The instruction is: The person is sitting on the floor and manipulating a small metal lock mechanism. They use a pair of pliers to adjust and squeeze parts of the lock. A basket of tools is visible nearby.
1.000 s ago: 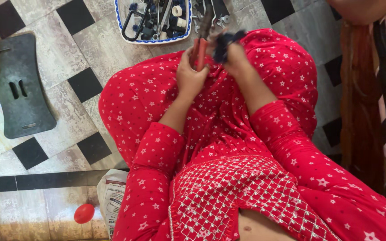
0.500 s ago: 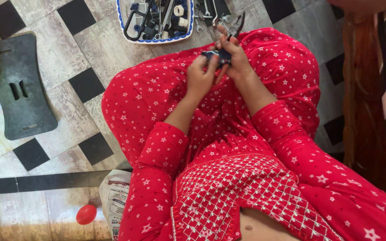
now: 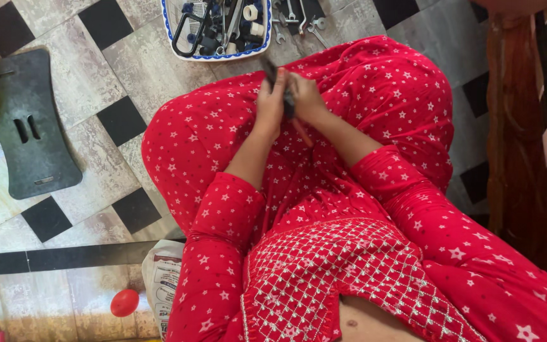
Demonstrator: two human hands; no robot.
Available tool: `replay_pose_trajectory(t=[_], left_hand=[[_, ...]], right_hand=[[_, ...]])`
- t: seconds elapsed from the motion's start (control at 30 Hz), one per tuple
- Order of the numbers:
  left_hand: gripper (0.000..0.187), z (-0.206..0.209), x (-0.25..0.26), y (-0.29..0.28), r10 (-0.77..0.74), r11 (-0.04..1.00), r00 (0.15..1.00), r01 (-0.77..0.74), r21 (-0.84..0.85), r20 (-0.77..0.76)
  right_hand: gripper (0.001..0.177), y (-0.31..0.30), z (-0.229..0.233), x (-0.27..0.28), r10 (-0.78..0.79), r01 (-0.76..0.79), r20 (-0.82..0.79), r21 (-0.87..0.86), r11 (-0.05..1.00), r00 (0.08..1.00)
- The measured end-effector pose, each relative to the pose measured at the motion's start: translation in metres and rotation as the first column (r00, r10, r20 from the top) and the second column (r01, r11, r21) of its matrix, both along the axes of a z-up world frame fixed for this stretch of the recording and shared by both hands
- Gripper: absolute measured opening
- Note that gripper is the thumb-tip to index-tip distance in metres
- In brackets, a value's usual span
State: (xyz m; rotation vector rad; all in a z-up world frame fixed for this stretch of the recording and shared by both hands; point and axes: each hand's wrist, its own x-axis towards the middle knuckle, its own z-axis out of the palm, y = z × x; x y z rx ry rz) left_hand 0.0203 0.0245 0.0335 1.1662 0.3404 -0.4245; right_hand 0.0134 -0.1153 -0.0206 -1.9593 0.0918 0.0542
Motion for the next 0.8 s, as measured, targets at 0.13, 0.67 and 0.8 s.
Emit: replay_pose_trajectory(t=[0.13,0.67,0.8], left_hand=[[0.032,-0.011,0.003,0.009,0.107,0.986,0.993,-0.112,-0.120,-0.050],[0.033,0.053,0.063,0.110,0.513,0.762,0.841,-0.539,-0.358,-0.174],[0.038,0.057,0.058,0.108,0.482,0.813,0.862,-0.507,-0.287,-0.159]], right_hand=[[0.031,0.015,0.053,-0.004,0.099,-0.079,0.090,-0.199,0.977,0.991],[0.035,-0.005,0.043,0.015,-0.002,0.005,0.013,-0.237,0.972,1.000],[0.039,-0.032,0.023,0.038,-0.296,0.362,-0.290,0.209,0.909,0.910]])
